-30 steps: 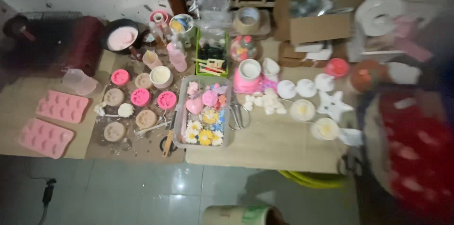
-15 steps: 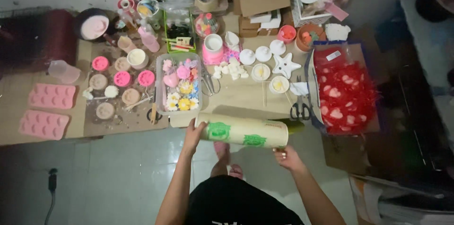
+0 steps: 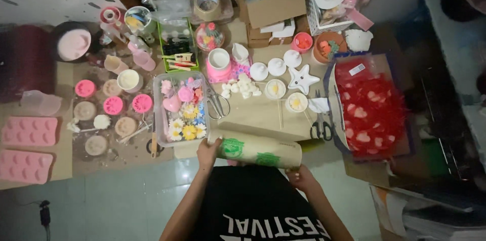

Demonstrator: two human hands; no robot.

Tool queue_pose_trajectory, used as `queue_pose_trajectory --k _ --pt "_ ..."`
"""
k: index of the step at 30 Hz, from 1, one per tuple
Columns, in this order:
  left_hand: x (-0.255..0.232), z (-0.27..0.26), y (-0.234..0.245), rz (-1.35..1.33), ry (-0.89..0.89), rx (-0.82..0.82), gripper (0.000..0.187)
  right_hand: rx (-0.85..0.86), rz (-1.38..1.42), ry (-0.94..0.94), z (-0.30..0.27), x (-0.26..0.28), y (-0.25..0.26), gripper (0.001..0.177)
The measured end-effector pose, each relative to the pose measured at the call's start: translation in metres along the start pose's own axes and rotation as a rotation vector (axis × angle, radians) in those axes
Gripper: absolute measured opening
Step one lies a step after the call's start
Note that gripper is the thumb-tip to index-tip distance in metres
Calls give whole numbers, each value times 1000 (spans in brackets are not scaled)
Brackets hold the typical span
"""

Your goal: Preparing and assembling decorative wax shapes and components for candle making.

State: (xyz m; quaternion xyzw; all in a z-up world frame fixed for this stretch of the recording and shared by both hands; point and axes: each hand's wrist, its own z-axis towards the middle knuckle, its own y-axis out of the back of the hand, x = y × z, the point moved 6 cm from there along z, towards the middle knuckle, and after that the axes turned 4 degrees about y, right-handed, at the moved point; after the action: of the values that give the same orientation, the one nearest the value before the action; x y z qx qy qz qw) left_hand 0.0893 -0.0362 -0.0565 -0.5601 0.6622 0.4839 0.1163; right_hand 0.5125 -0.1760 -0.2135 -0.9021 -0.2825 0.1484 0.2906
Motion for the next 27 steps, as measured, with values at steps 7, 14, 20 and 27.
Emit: queue_pose_trajectory --k 7,14,20,27 --pt "11 17 -4 69 -59 -25 57 23 -194 74 -23 -15 -32 20" --pt "-21 1 9 67 -116 -45 50 -218 -667 -13 -52 19 -41 56" --pt "-113 -24 6 230 -688 -322 51 -724 -1641 1154 -104 77 -215 36" --pt "-209 0 -128 474 -1166 25 34 -748 -1862 1006 -38 71 -266 36"
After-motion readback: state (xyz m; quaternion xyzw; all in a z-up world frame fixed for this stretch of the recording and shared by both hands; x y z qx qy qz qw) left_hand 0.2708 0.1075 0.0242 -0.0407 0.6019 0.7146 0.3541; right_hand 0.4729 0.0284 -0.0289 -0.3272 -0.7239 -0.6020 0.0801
